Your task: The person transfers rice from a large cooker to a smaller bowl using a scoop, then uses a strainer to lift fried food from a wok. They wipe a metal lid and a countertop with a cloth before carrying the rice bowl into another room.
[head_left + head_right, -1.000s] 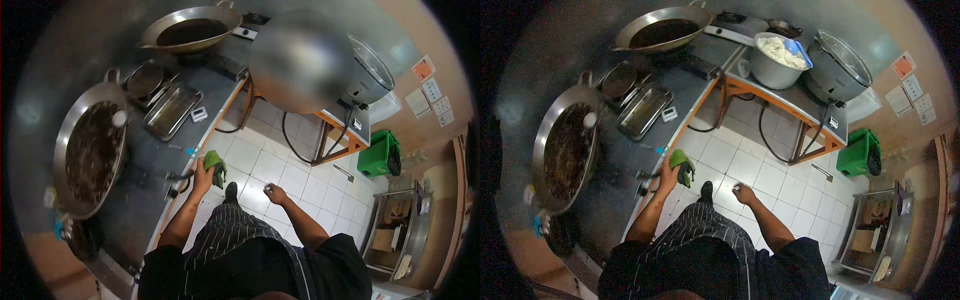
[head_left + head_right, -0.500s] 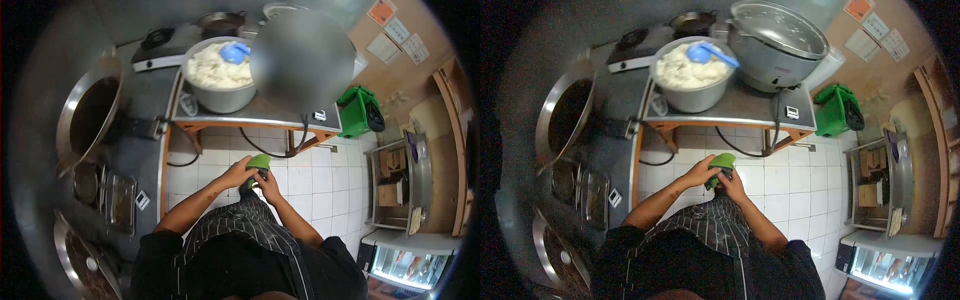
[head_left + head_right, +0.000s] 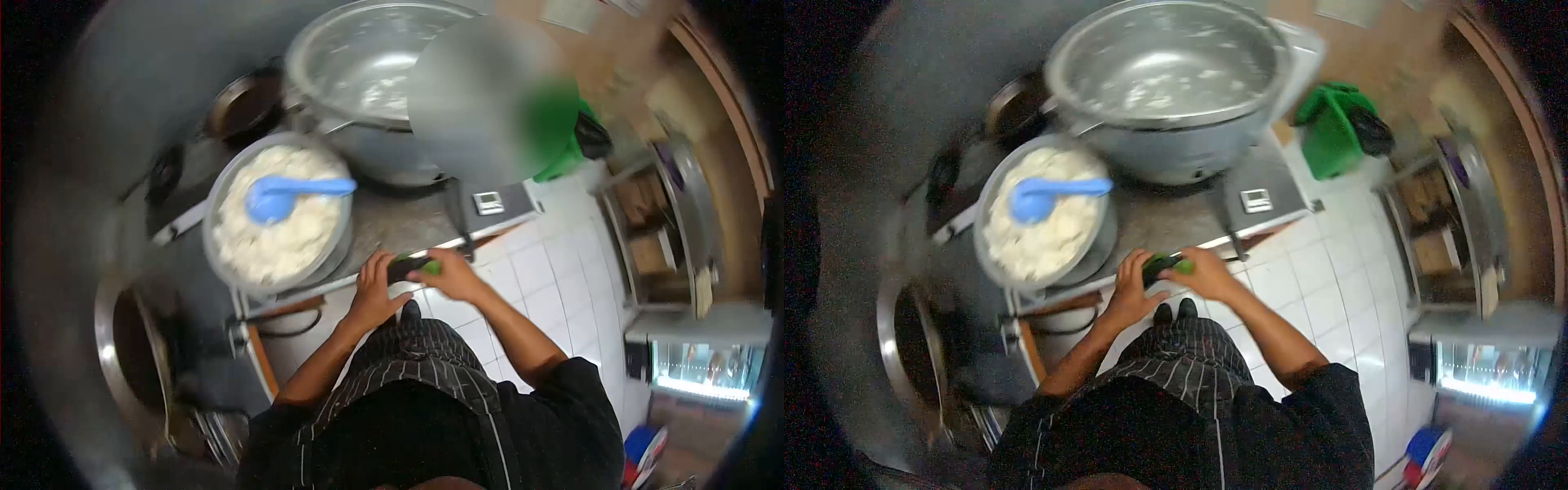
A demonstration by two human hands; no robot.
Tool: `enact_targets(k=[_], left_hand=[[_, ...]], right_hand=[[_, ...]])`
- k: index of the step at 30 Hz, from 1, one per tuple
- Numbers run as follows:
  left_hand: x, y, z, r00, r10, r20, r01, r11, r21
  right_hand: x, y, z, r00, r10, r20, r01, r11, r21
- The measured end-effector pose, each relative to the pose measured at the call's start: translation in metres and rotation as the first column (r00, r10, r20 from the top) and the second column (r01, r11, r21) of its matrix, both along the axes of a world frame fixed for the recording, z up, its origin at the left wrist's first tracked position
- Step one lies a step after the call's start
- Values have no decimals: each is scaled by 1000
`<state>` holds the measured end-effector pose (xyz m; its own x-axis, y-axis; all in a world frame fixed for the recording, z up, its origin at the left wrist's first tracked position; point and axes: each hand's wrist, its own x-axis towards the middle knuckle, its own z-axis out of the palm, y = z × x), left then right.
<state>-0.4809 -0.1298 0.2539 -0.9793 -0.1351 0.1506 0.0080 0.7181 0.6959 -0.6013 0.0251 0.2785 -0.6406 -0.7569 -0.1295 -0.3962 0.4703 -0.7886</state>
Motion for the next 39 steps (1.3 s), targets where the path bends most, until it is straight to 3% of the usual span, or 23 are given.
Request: enact_targets(k=[2, 3, 4, 6, 7, 8, 9, 10, 13, 16, 18, 19, 20, 22, 23, 25, 28, 30, 31, 33, 35, 37, 39], left_hand=[[-26, 14, -32, 992, -109, -66, 122, 962, 245], [-39, 22, -37, 972, -190, -138, 208, 969, 136], [-53, 30, -32, 955, -263, -138, 289, 930, 226], [-75, 45, -30, 926, -374, -46, 372, 889, 265], [-80, 60, -45, 933, -322, -160, 359, 802, 479], [-85, 76, -28, 952, -297, -70, 270, 709, 652], [-94, 86, -25, 939, -340, -52, 295, 719, 629], [-113, 95, -19, 847, -467, -253, 530, 778, 337], [-148, 155, 4, 824, -515, -236, 565, 771, 293], [-181, 217, 18, 743, -665, -78, 620, 640, 454], [-207, 264, 27, 681, -729, 62, 529, 549, 647], [-229, 268, -25, 580, -779, 237, 262, 454, 851], [-243, 288, -21, 488, -801, 347, -114, 336, 935], [-270, 315, -14, 362, -808, 464, -335, 352, 874], [-281, 324, -27, 376, -800, 468, -345, 347, 872], [-304, 345, -66, 452, -884, 122, -241, 11, 971], [-355, 405, -46, 618, -749, 238, -289, 64, 955], [-389, 429, -54, 664, -711, 230, -305, 23, 952], [-406, 438, -60, 684, -695, 222, -312, -4, 950], [-448, 459, -65, 710, -674, 204, -318, -49, 947], [-493, 490, -68, 731, -661, 168, -311, -104, 945], [-523, 519, -64, 736, -649, 192, -343, -113, 932], [-550, 543, -58, 771, -593, 231, -382, -142, 913]], right_hand=[[6, 5, -9, 998, -1, -71, -12, 984, -180], [5, 12, 16, 998, 66, 1, -66, 997, -44], [-1, 21, 22, 994, 98, 47, -97, 995, -18], [-13, 50, 25, 996, 57, 71, -46, 988, -147], [-18, 70, 37, 996, -34, 79, 46, 987, -154], [-26, 90, 44, 982, -74, 172, 87, 994, -70], [-32, 112, 45, 990, -90, 112, 98, 993, -66], [-36, 136, 46, 993, -101, 59, 104, 992, -64], [-51, 210, 43, 959, -265, -106, 253, 961, -108], [-66, 281, 58, 875, -439, -205, 438, 897, -52], [-85, 322, 54, 828, -496, -262, 459, 867, -194], [-99, 341, 55, 832, -533, -158, 481, 833, -275], [-113, 360, 58, 832, -553, -49, 505, 790, -347], [-154, 393, 60, 861, -503, 80, 498, 797, -342], [-178, 403, 56, 840, -529, 120, 530, 755, -386], [-229, 426, 46, 832, -530, 166, 545, 723, -425], [-309, 468, 19, 867, -472, 161, 499, 821, -278], [-358, 499, -4, 884, -451, 124, 468, 859, -206], [-376, 515, -12, 853, -495, 163, 517, 844, -143], [-420, 556, -58, 799, -600, -49, 557, 768, -316], [-457, 617, -77, 715, -697, 63, 694, 694, -192], [-505, 683, -109, 664, -746, -35, 718, 650, -249], [-559, 743, -105, 596, -784, -171, 777, 617, -123]])
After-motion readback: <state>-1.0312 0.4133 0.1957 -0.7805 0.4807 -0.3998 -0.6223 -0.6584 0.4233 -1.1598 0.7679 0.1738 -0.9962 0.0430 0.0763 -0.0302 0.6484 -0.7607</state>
